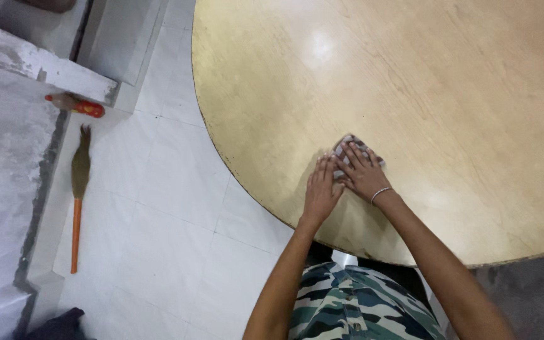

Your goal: The person wipes a large round wooden table with a striped cloth, moving in circular and back-and-forth motions across the surface. A red spray bottle is visible on the table, but the person does not use it during the clip.

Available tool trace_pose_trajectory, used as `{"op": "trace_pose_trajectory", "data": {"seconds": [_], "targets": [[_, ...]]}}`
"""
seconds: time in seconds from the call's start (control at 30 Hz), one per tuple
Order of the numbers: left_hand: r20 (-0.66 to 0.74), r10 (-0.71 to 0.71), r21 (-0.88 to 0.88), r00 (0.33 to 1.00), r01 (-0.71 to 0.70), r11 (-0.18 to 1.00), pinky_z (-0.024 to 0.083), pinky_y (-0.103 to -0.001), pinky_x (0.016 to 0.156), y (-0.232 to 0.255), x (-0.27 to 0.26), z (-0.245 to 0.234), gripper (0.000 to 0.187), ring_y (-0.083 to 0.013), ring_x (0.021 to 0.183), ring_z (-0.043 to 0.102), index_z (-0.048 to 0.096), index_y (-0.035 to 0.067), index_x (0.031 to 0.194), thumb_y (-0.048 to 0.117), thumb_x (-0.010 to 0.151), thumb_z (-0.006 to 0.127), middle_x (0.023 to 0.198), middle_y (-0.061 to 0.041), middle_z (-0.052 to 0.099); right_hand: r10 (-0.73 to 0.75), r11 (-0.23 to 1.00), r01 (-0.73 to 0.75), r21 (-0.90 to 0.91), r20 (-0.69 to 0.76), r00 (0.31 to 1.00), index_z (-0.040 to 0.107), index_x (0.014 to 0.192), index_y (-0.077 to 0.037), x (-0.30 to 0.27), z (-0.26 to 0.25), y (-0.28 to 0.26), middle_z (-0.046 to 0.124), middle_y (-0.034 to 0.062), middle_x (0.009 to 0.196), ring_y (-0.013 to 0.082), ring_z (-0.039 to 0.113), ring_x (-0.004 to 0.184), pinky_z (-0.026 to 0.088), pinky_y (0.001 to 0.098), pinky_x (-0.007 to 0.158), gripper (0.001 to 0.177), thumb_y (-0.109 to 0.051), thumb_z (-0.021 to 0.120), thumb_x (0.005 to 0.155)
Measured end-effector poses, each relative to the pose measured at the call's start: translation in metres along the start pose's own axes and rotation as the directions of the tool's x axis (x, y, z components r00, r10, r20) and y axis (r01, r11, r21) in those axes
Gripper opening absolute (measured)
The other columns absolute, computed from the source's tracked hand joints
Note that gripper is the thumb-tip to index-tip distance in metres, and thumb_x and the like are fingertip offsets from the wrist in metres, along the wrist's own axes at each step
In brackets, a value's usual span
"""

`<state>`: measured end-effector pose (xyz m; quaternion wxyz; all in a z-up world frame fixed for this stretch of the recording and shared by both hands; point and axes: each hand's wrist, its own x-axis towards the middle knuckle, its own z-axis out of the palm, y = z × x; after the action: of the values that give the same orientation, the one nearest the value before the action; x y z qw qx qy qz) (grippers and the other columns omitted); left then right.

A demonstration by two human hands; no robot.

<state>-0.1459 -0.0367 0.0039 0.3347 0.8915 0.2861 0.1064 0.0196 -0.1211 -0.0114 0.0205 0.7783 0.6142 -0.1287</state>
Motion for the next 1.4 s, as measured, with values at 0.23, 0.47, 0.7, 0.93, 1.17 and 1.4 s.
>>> {"op": "trace_pose_trajectory", "data": {"seconds": [0.23,0.47,0.7,0.93,1.17,1.4], "targets": [[0.123,-0.212,-0.066,0.969,0.222,0.973,-0.006,-0.055,0.126,0.028,0.005,0.072,0.089,-0.0291,0.162,-0.005,0.009,0.010,0.166,0.067,0.101,0.027,0.175,-0.013,0.001,-0.044,0.992,0.070,-0.103,0.235,0.971,0.009,0.164,-0.013,-0.007,-0.011,0.001,-0.012,0.0136,0.171,0.0309,-0.014,0.157,-0.006,0.0596,0.122,0.081,-0.047,0.042,0.098],[0.078,-0.340,-0.053,0.937,0.345,0.937,-0.011,-0.058,0.123,0.015,0.030,0.086,0.099,-0.0294,0.160,-0.013,0.004,0.007,0.166,0.073,0.097,0.029,0.174,-0.014,-0.006,-0.171,0.967,0.205,-0.155,0.208,0.963,0.007,0.164,-0.011,0.033,-0.004,0.012,-0.012,0.0164,0.171,0.0339,-0.014,0.157,-0.006,0.0623,0.121,0.079,-0.046,0.038,0.100],[-0.008,-0.398,0.042,0.918,0.397,0.917,-0.007,-0.057,0.125,-0.027,0.089,0.062,0.099,-0.0285,0.161,-0.009,0.008,0.006,0.165,0.073,0.097,0.030,0.175,-0.013,-0.002,-0.217,0.965,0.230,-0.123,0.108,0.970,0.008,0.164,-0.014,0.102,-0.014,0.006,-0.010,0.0144,0.171,0.0323,-0.011,0.157,-0.002,0.0639,0.120,0.079,-0.045,0.038,0.098],[-0.047,-0.403,0.069,0.914,0.406,0.911,-0.009,-0.055,0.125,-0.063,0.158,0.018,0.099,-0.0266,0.160,-0.009,0.011,0.007,0.165,0.075,0.095,0.030,0.174,-0.011,0.001,-0.234,0.967,0.233,-0.107,0.005,0.972,0.010,0.164,-0.013,0.186,-0.032,0.007,-0.009,0.0136,0.172,0.0312,-0.010,0.158,0.001,0.0646,0.121,0.078,-0.045,0.038,0.099],[-0.054,-0.376,0.115,0.925,0.379,0.918,-0.008,-0.055,0.126,-0.108,0.236,-0.027,0.099,-0.0264,0.161,-0.006,0.014,0.009,0.165,0.076,0.094,0.029,0.174,-0.010,0.004,-0.223,0.973,0.217,-0.078,-0.078,0.972,0.011,0.165,-0.014,0.278,-0.046,0.013,-0.008,0.0126,0.173,0.0300,-0.008,0.159,0.003,0.0639,0.122,0.077,-0.042,0.039,0.099],[-0.067,-0.215,0.150,0.974,0.223,0.963,-0.005,-0.055,0.126,-0.170,0.327,-0.076,0.097,-0.0240,0.160,-0.002,0.017,0.014,0.164,0.078,0.093,0.028,0.174,-0.007,0.008,-0.080,0.996,0.084,0.021,-0.159,0.984,0.010,0.166,-0.014,0.379,-0.068,0.006,-0.009,0.0136,0.173,0.0292,-0.010,0.160,-0.003,0.0657,0.120,0.079,-0.040,0.040,0.098]]}}
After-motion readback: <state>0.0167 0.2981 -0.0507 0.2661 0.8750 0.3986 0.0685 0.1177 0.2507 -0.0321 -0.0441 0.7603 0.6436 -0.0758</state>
